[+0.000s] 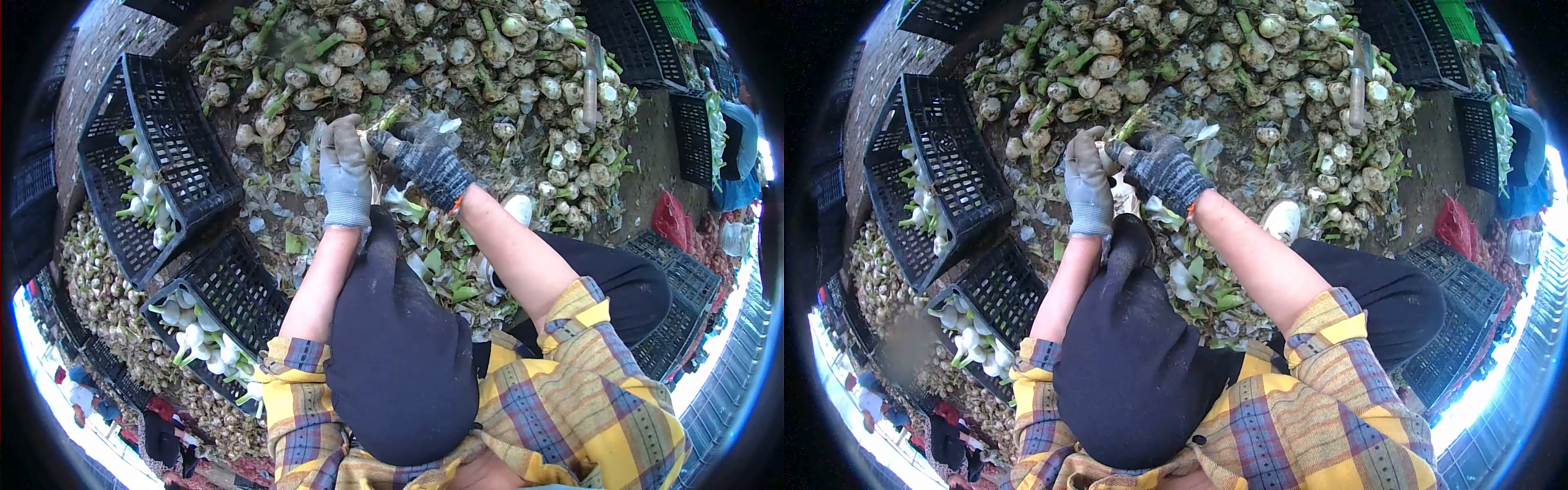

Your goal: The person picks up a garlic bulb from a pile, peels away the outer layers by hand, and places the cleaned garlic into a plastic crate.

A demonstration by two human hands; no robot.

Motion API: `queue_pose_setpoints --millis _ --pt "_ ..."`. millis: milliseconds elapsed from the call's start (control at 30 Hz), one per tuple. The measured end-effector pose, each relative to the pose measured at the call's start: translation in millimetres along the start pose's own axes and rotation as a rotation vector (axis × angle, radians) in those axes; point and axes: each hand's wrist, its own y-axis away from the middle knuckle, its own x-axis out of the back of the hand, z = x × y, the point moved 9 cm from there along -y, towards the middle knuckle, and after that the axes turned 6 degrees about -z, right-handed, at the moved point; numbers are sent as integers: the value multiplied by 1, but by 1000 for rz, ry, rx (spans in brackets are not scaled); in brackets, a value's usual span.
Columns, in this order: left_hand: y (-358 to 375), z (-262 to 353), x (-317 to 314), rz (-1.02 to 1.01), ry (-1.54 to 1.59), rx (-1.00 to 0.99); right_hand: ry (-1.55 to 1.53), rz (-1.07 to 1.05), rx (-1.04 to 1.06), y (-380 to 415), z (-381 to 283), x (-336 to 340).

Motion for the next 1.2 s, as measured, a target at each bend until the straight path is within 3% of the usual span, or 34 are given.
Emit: queue_pose_setpoints --millis 100,133,233,467,667,767,867,967,1100,1200 --pt "0 2 0 -6 25 -40 -107 13 9 0 5 -2" --pt "2 6 -1 -3 11 -57 58 35 103 -2 2 3" --pt "4 7 -1 -10 -14 -64 196 46 111 -1 1 6" --pt "0 -13 7 -9 -44 43 201 1 121 6 -5 0" --pt "0 -16 8 -12 -31 202 383 42 131 4 2 0" --pt "13 -17 -7 -59 260 398 403 92 122 1 7 4" --pt "7 -15 -4 -72 154 302 1 6 -16 6 15 0" --pt "13 -15 -4 -32 214 385 27 -10 136 3 3 -2" --pt "6 -12 0 -65 80 265 176 -60 29 -2 11 -3" --pt "6 -8 0 -49 66 250 132 -111 110 -3 13 -4"
